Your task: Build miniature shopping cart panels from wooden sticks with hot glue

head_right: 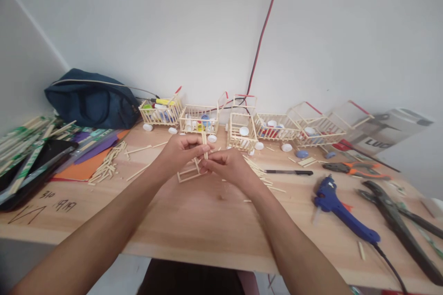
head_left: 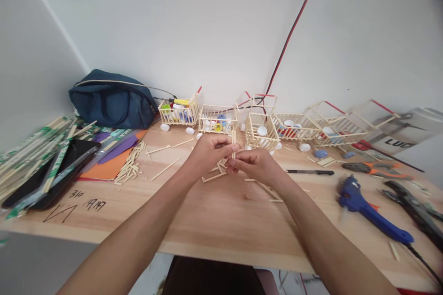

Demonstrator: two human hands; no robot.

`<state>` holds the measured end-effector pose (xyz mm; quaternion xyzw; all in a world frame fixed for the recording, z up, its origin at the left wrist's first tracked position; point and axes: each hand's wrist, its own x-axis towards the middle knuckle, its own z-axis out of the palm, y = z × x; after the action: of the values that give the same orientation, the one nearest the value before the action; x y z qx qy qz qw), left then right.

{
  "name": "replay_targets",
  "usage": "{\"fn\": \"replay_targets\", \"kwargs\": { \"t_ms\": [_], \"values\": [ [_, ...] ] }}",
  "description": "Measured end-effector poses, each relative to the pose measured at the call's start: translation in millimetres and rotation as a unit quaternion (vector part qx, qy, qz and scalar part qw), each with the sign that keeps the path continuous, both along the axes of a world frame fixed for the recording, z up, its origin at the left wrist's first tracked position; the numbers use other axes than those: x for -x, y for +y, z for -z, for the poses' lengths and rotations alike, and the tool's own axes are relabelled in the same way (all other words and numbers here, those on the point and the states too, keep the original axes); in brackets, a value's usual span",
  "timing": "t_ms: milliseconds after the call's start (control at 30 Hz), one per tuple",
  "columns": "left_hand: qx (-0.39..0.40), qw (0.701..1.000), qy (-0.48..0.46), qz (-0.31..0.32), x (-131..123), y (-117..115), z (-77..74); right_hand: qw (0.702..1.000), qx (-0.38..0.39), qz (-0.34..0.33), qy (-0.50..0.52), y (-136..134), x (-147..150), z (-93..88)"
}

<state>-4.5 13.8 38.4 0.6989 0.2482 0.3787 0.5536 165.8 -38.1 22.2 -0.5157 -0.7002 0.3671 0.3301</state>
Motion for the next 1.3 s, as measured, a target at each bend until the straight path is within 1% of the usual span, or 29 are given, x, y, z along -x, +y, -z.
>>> {"fn": "replay_targets", "kwargs": {
  "t_ms": [133,267,433,533,600,667,767,867,967,1067,1167,1233,1300],
  "values": [
    [0.042,0.999,-0.026,-0.018,0,-1,-1.4,0.999,0.011,0.024,0.025,-1,4,-1.6],
    [0.049,0.998,-0.038,-0.033,0,-1,-5.2,0.996,0.046,0.038,0.07,-1,7,-0.5],
    [0.082,0.996,-0.015,-0.037,1,-1,-5.9,0.99,0.093,0.015,0.105,-2,9,3.7],
    [0.087,0.995,-0.012,-0.05,1,0,-3.5,0.985,0.122,-0.018,0.119,-4,8,1.3],
    [0.108,0.993,-0.021,-0.05,2,2,-0.7,0.979,0.145,-0.041,0.138,-5,6,-1.7],
    [0.14,0.989,-0.032,-0.045,2,5,2.3,0.973,0.162,-0.043,0.156,-6,4,-3.9],
    [0.17,0.984,-0.043,-0.044,2,7,5.2,0.973,0.162,-0.03,0.164,-6,1,-4.3],
    [0.178,0.982,-0.049,-0.047,2,8,5.2,0.976,0.151,-0.03,0.154,-4,-1,-1.8],
    [0.164,0.984,-0.045,-0.052,2,6,4.3,0.98,0.137,-0.025,0.141,-2,-1,0.7],
    [0.15,0.986,-0.037,-0.062,1,6,4.5,0.991,0.101,-0.015,0.084,-2,1,0.6],
    [0.163,0.983,-0.043,-0.076,0,6,5.2,0.999,0.008,0.021,-0.023,-3,6,-1.4],
    [0.178,0.979,-0.052,-0.085,0,6,5.2,0.995,-0.059,0.044,-0.069,-4,9,-2.2],
    [0.19,0.976,-0.059,-0.087,0,7,5.2,0.988,-0.11,0.057,-0.093,-5,12,-1.6]
  ]
}}
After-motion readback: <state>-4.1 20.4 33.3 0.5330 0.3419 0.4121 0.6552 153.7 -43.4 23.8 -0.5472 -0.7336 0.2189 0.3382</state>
